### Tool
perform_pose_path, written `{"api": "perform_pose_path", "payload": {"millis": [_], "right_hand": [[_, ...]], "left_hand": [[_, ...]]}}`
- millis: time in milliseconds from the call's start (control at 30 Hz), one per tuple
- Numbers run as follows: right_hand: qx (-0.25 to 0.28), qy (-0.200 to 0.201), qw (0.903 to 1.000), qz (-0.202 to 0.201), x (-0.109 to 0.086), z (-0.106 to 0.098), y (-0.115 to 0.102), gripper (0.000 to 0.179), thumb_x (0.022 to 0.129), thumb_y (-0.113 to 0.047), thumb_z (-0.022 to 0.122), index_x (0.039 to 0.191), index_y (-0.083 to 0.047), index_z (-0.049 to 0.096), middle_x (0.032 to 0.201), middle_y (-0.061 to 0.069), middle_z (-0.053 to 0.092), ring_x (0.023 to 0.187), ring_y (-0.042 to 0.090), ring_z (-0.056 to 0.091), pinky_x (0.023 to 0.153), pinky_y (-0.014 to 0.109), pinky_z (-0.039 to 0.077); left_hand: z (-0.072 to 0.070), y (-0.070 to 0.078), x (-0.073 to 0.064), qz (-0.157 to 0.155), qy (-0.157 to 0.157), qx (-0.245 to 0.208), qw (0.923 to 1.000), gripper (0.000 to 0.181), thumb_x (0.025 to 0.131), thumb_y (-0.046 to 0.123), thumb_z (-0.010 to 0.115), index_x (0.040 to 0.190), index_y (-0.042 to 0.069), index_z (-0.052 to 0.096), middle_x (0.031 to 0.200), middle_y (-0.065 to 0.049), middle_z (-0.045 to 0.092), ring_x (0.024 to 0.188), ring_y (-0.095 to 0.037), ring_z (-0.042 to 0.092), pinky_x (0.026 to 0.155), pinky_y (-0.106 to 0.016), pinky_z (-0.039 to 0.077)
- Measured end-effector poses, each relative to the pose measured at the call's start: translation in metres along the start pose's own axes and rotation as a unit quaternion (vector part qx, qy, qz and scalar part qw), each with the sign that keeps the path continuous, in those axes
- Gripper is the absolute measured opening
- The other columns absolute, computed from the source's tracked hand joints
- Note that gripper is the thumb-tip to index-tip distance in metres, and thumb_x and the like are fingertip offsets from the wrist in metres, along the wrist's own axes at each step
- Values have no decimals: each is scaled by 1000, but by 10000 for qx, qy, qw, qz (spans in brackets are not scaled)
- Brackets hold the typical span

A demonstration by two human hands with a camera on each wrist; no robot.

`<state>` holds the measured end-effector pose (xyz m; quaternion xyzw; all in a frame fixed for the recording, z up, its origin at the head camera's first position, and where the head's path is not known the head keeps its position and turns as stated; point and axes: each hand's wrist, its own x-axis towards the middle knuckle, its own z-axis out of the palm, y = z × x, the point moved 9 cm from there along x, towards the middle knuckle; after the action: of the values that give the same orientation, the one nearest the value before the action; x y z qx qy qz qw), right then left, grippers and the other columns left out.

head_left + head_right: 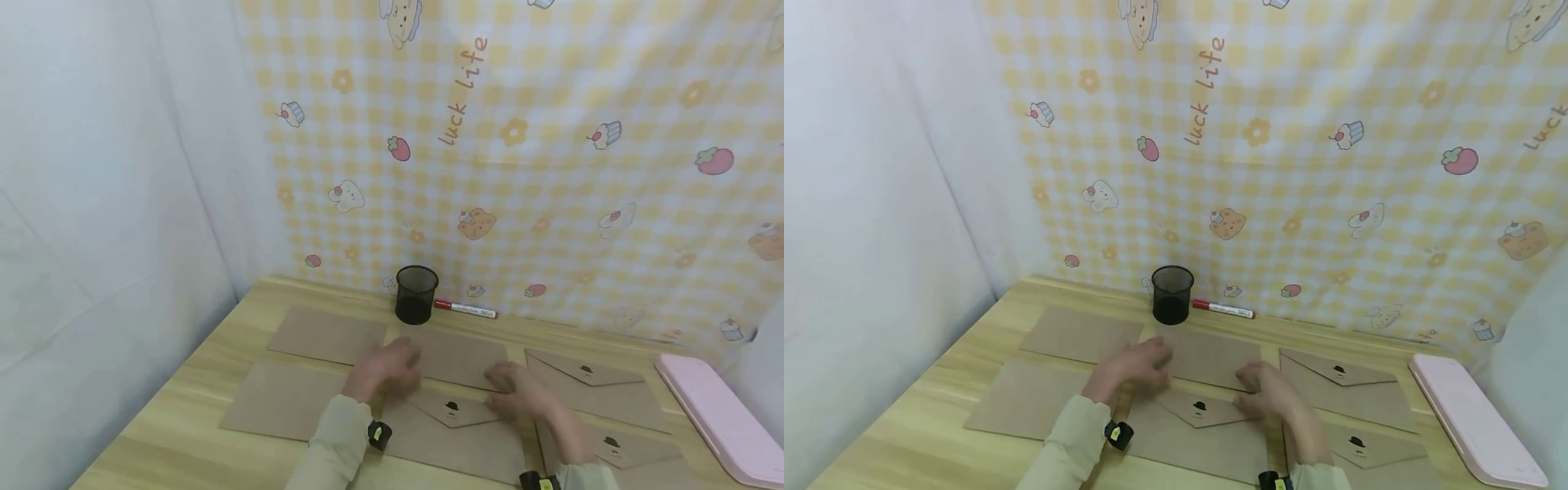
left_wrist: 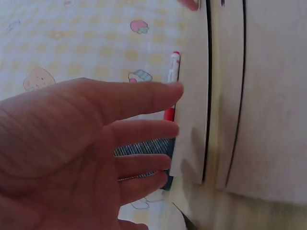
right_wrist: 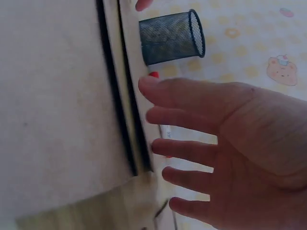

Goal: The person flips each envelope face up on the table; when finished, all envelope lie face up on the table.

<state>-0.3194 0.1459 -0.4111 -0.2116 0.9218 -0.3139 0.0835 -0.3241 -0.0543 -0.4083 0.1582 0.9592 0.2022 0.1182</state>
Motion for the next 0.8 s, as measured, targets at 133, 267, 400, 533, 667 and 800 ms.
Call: {"api": "perform_pose_path", "payload": {"millis": [133,267,400,533,667,800], "right_hand": [[97,111,9999,-36,-3,8,7,42,80,-12,71,117,5,59,129,30,44,121,50,37,98,61,27],[45,454,9988,-162,6,11,4,40,76,-3,71,115,3,61,121,22,54,114,42,47,97,56,34],[29,705,9975,-8,11,8,3,38,73,3,72,110,2,64,112,15,58,107,35,53,93,52,39],[-178,714,9972,93,11,4,0,25,78,1,70,103,0,68,106,14,63,104,34,56,93,50,41],[-366,669,9971,7,9,2,-2,22,84,-2,65,106,2,66,106,15,65,104,33,58,97,49,37],[-48,775,9969,114,8,-4,6,41,89,-4,60,127,6,50,111,20,62,105,34,57,93,49,41]], "left_hand": [[1,-3,-4,252,162,175,9994,51,84,19,62,133,6,50,140,-15,40,129,-30,35,103,-61,19],[1,-10,-6,237,327,77,9992,53,81,16,67,131,5,52,140,-16,40,130,-31,34,103,-63,14],[4,-10,0,278,502,241,9981,52,80,19,69,128,7,55,138,-15,44,129,-29,36,103,-62,15],[5,-6,6,280,818,548,9948,45,80,18,70,122,8,60,130,-10,53,124,-26,42,101,-61,23],[5,-1,7,282,1039,513,9929,36,82,17,70,116,8,64,118,-8,60,115,-26,49,96,-60,31],[3,7,10,600,1152,375,9908,21,89,15,61,108,6,67,105,-7,64,102,-26,58,88,-47,44]]}}
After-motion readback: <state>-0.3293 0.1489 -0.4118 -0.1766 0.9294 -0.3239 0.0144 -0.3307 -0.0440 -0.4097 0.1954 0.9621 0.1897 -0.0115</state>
